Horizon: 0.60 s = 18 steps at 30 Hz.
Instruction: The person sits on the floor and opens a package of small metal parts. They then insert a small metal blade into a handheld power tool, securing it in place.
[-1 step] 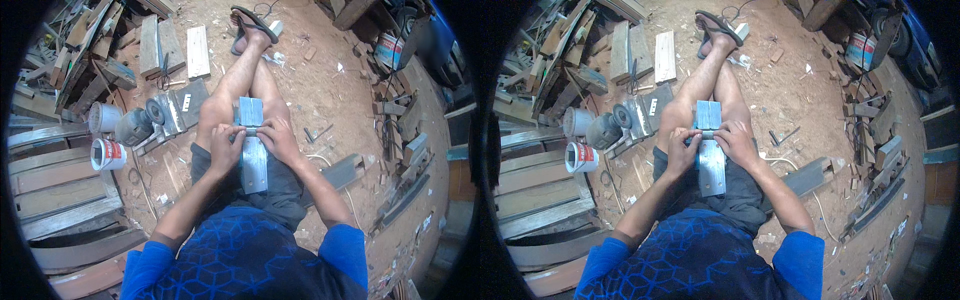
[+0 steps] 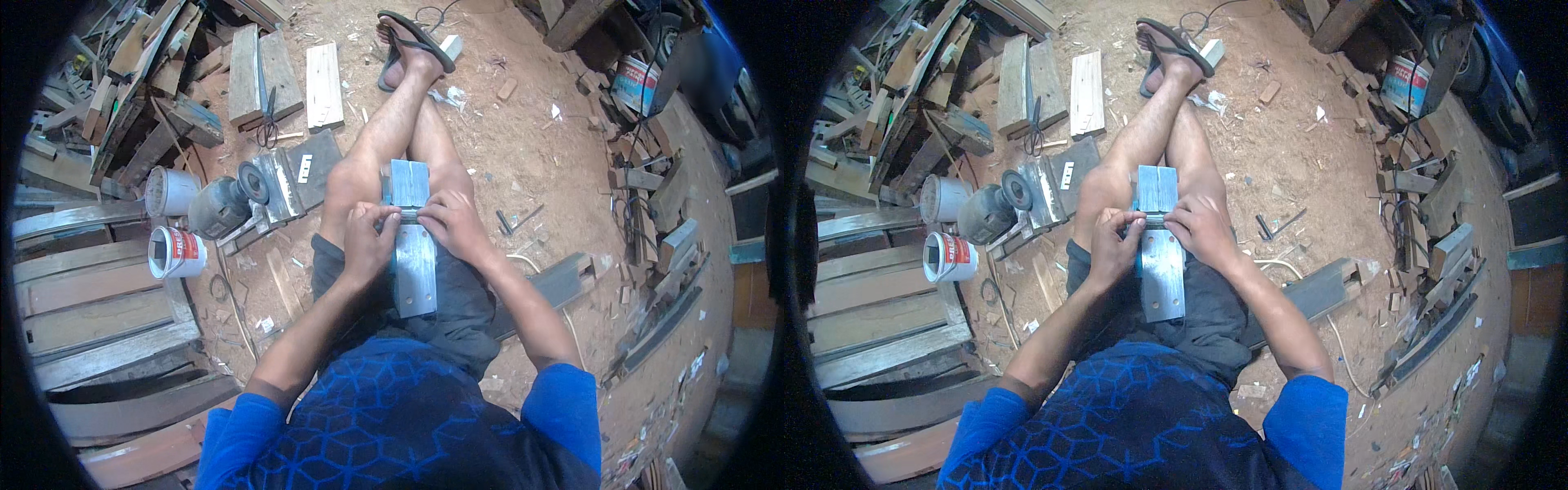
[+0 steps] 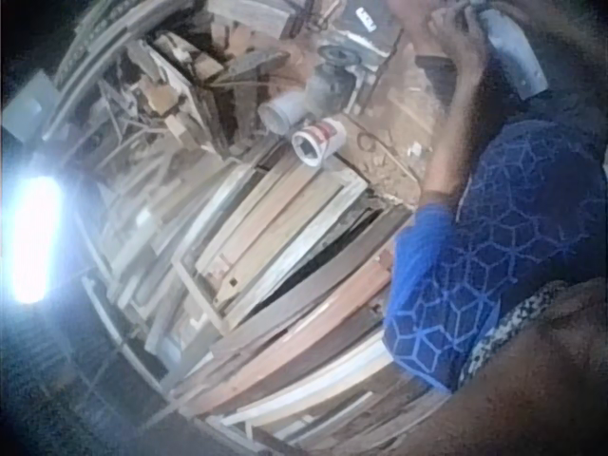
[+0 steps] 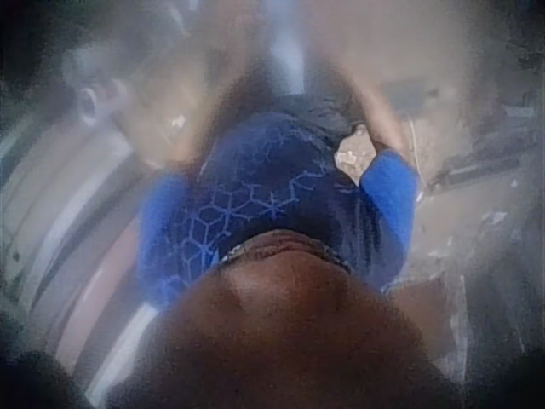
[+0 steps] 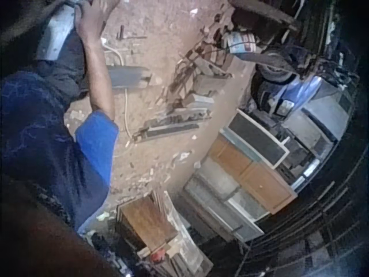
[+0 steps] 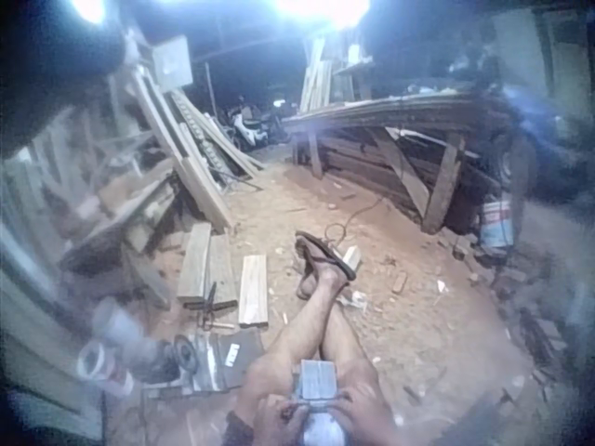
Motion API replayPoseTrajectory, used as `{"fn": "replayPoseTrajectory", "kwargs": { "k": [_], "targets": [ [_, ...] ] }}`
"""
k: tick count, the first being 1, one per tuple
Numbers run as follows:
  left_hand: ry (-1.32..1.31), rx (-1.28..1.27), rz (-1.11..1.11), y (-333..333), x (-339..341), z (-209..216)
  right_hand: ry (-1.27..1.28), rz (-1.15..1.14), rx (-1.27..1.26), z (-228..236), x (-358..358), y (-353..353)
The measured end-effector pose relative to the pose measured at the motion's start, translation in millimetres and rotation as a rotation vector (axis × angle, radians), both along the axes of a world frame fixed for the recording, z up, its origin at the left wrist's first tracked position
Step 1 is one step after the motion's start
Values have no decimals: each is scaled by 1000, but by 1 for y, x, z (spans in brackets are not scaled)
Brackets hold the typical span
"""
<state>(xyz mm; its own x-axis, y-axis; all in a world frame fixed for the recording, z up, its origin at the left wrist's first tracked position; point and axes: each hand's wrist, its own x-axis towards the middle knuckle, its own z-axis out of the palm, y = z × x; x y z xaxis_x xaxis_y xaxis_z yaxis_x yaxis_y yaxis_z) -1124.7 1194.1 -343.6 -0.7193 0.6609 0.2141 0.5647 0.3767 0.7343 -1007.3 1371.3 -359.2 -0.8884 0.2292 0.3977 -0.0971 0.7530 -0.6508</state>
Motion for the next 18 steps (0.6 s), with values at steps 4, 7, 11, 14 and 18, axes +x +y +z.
{"fn": "replayPoseTrajectory", "kwargs": {
  "k": [4, 7, 11, 14, 18],
  "targets": [
    [-82, 81, 75, 3, 2, -11, -33, 105, -42, 3, -11, 11],
    [-13, 65, 8, 6, -5, -13, -83, 179, -122, -7, -20, 21],
    [-1, 64, -75, 17, -15, -3, -115, 187, -212, -13, -21, 26],
    [-79, 58, -55, 16, -14, -6, -102, 158, -194, -13, -20, 22],
    [124, 72, -65, 12, -12, -8, -94, 158, -146, -9, -21, 21]
  ]
}}
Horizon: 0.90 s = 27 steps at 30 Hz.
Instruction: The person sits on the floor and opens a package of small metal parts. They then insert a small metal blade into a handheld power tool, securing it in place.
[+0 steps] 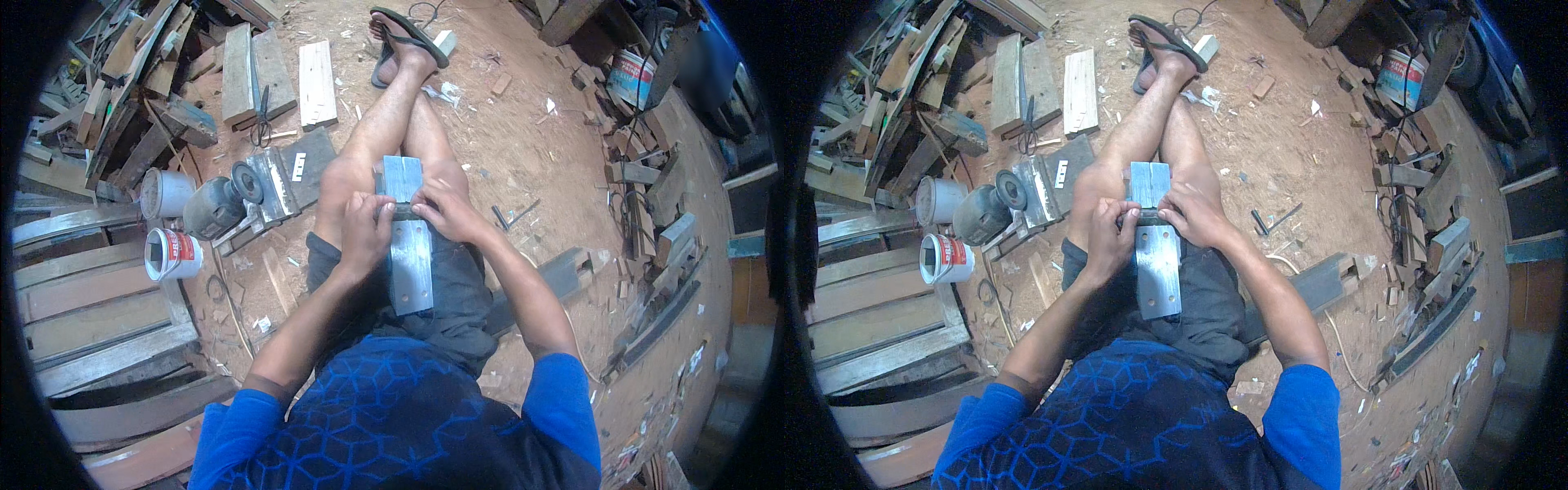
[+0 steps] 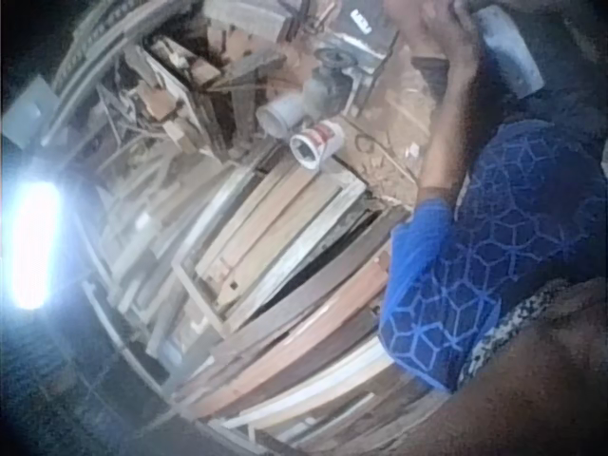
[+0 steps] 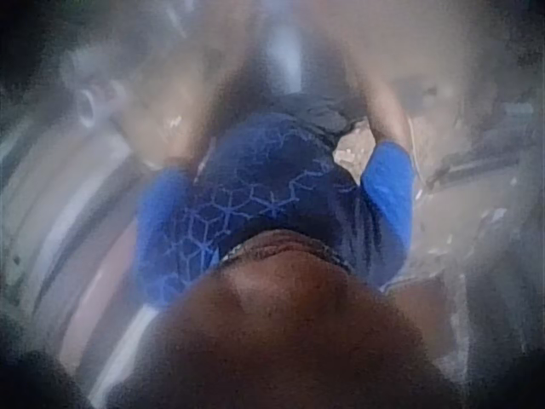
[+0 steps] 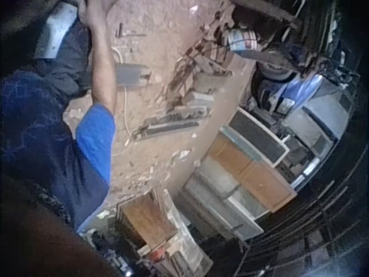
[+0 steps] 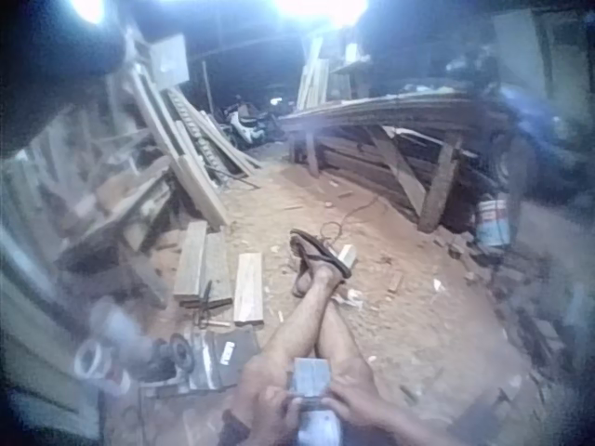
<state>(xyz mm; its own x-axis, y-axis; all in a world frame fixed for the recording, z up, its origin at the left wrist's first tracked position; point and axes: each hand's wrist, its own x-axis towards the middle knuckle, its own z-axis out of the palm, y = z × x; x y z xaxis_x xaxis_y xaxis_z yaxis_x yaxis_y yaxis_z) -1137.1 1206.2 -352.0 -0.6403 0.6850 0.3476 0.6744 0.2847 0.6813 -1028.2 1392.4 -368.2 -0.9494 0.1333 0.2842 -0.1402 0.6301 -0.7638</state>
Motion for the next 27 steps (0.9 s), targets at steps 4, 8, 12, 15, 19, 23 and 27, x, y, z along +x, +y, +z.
{"fn": "replayPoseTrajectory", "kwargs": {
  "k": [4, 8, 12, 15, 19, 23, 27],
  "targets": [
    [52, 0, 7, -2, 4, -3, -73, 15, -40, -4, 2, 7],
    [-17, 30, 17, -5, 10, -4, -86, 104, -7, 0, 9, 21],
    [-100, 14, 47, -5, 11, 3, -87, 132, -29, -2, 4, 22],
    [-142, 24, 62, -7, 14, 5, -163, 135, -197, -7, 1, 26],
    [-144, -14, 62, -6, 10, 3, -220, 87, -314, -6, -2, 28],
    [9, -32, -10, -3, 3, 9, -175, 65, -339, 7, 4, 20],
    [47, 51, -46, 24, -3, 43, -328, -12, -468, 20, 7, 14]
  ]
}}
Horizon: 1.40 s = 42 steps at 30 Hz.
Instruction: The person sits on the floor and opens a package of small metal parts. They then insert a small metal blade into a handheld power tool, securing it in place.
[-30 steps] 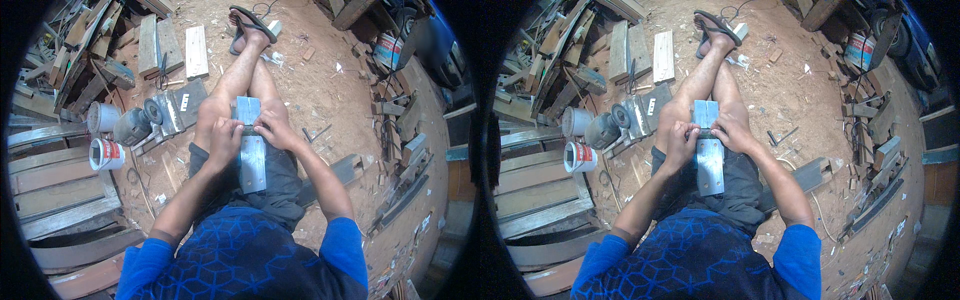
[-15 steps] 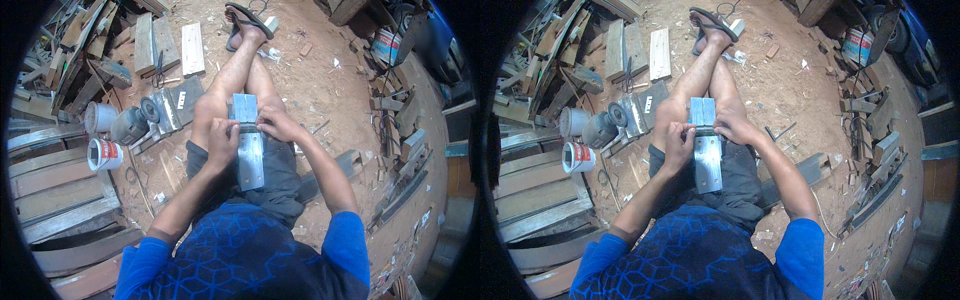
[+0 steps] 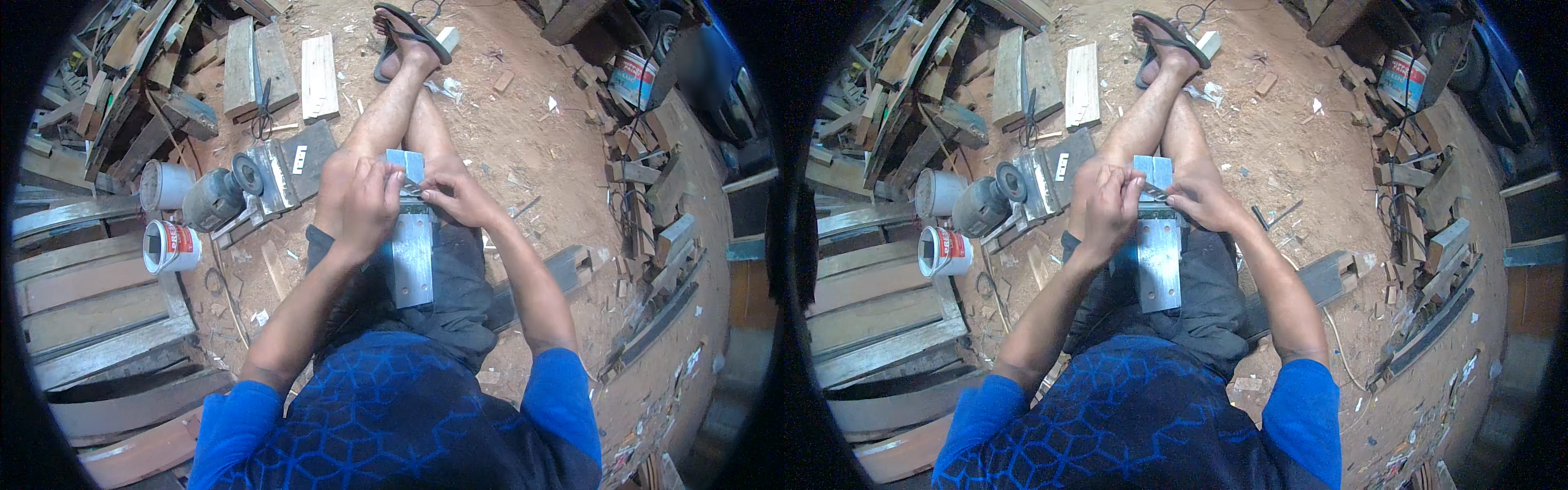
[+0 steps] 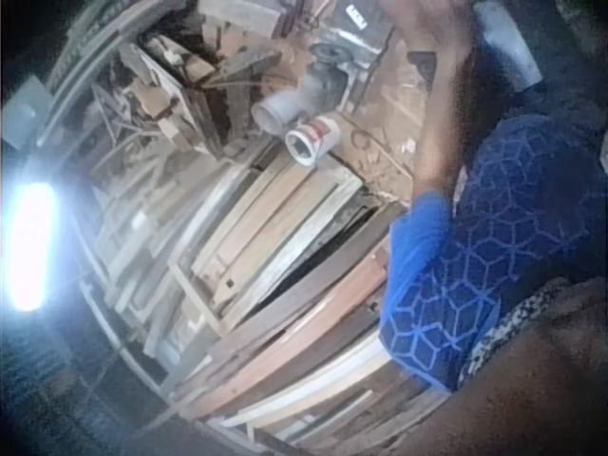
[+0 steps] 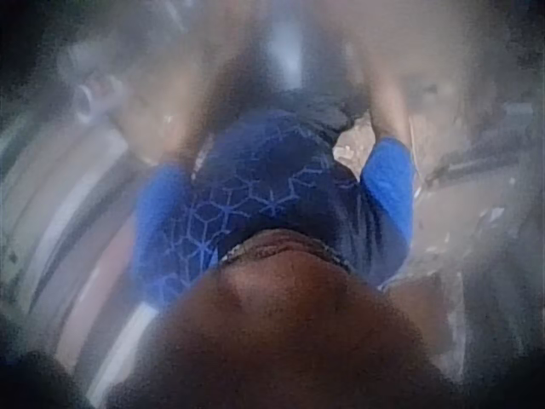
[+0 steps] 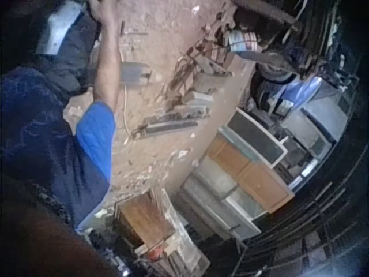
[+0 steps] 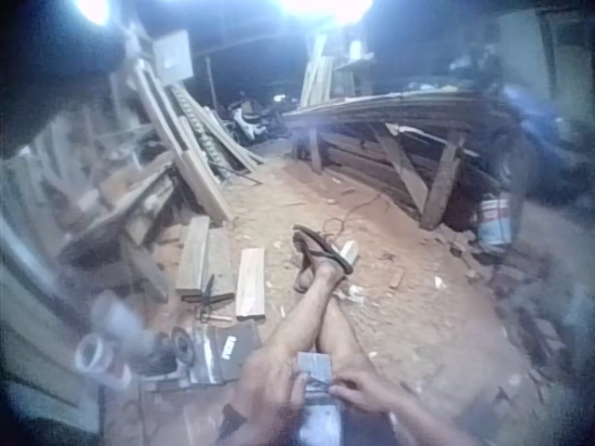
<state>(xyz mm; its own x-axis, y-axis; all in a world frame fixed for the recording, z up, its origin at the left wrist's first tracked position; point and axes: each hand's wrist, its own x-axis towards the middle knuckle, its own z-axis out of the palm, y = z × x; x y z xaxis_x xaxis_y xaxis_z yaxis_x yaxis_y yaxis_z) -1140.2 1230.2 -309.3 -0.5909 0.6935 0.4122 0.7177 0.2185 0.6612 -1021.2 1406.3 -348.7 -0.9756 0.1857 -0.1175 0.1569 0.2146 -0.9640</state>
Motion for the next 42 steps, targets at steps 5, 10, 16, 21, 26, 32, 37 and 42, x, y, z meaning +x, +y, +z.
{"fn": "replayPoseTrajectory", "kwargs": {
  "k": [5, 10, 16, 21, 26, 32, 37, 42],
  "targets": [
    [-241, -4, -89, 11, -7, 7, 378, -251, 237, -2, 5, -13],
    [-59, -19, 34, -2, -12, -12, 210, -658, 149, -15, 39, -21],
    [-229, -62, 77, -21, -17, -69, 377, -868, 183, -11, 11, -34],
    [-321, -74, 100, -17, -13, -73, 375, -697, 439, -7, -19, -60],
    [-306, -75, 128, -19, -14, -78, 460, -775, 439, 2, -29, -63],
    [-298, -59, 151, -21, -14, -76, 260, -703, 323, -6, -28, -63],
    [-175, -47, 149, -19, -5, -57, 237, -674, 344, -12, -25, -58],
    [-610, 229, 53, -7, 6, -22, 581, -704, 555, 28, -13, -71]
  ]
}}
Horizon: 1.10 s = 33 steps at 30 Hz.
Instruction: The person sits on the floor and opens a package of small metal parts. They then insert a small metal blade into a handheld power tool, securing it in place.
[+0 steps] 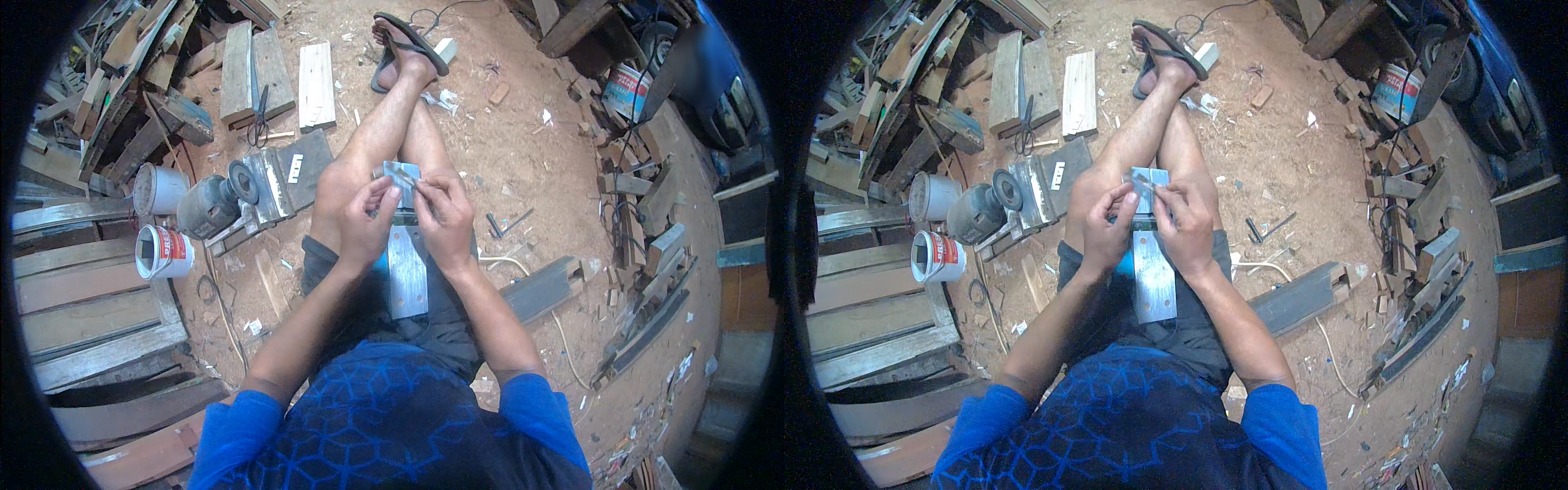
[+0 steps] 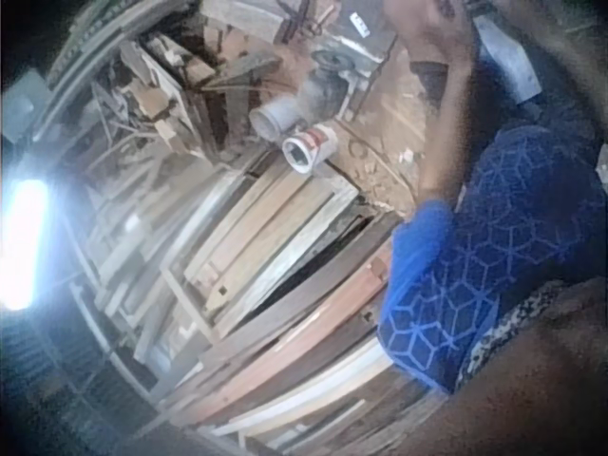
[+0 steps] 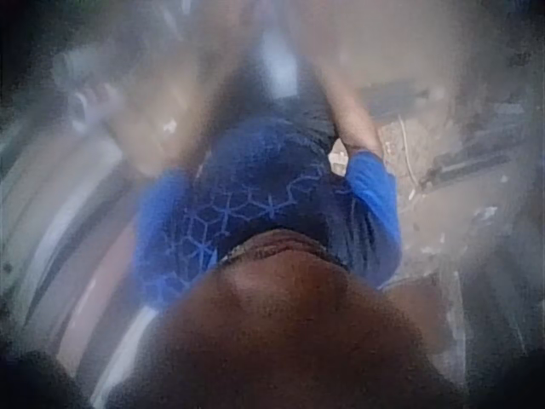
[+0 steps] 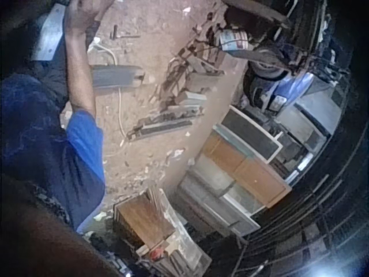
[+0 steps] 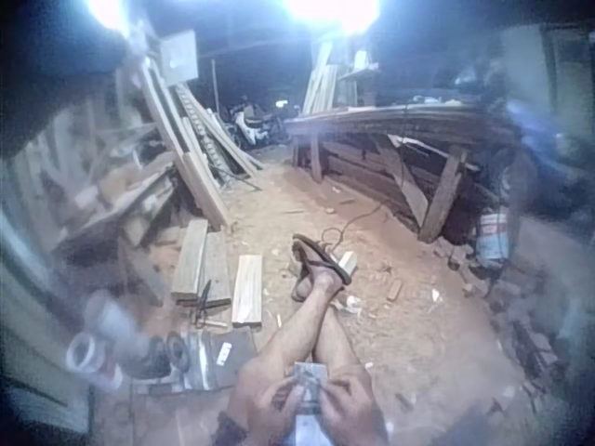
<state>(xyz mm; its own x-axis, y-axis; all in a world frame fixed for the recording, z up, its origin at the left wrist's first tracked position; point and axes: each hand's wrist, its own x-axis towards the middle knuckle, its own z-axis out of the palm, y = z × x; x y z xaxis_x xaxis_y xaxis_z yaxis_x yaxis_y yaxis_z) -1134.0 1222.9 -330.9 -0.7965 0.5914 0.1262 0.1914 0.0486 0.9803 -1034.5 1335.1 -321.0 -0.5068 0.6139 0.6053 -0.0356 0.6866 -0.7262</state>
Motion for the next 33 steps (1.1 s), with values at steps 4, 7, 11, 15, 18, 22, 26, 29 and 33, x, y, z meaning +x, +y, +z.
{"fn": "replayPoseTrajectory", "kwargs": {
  "k": [4, 7, 11, 15, 18, 22, 26, 29, 33],
  "targets": [
    [-371, 209, -87, 11, -6, 14, 27, 85, 86, 15, 6, -8],
    [-402, 179, -128, 7, -20, 8, 59, 209, -194, 8, 7, -12],
    [-476, 113, -122, 7, -22, 14, 120, 375, -765, -6, 9, -16],
    [-375, 64, -182, 8, -20, 19, 148, 428, -1038, -10, 6, -17],
    [-390, 100, -253, 9, -18, 20, 125, 418, -1049, -11, 6, -15],
    [-421, 119, -384, 9, -17, 27, 150, 440, -1078, -21, 5, -13],
    [-402, 127, -416, 9, -14, 27, 142, 420, -1158, -17, 5, -11],
    [-404, 61, -395, 10, -18, 30, 147, 428, -1154, -17, 5, -9],
    [-346, 112, -394, 9, -22, 30, 195, 441, -1149, -16, 0, -9]
  ]
}}
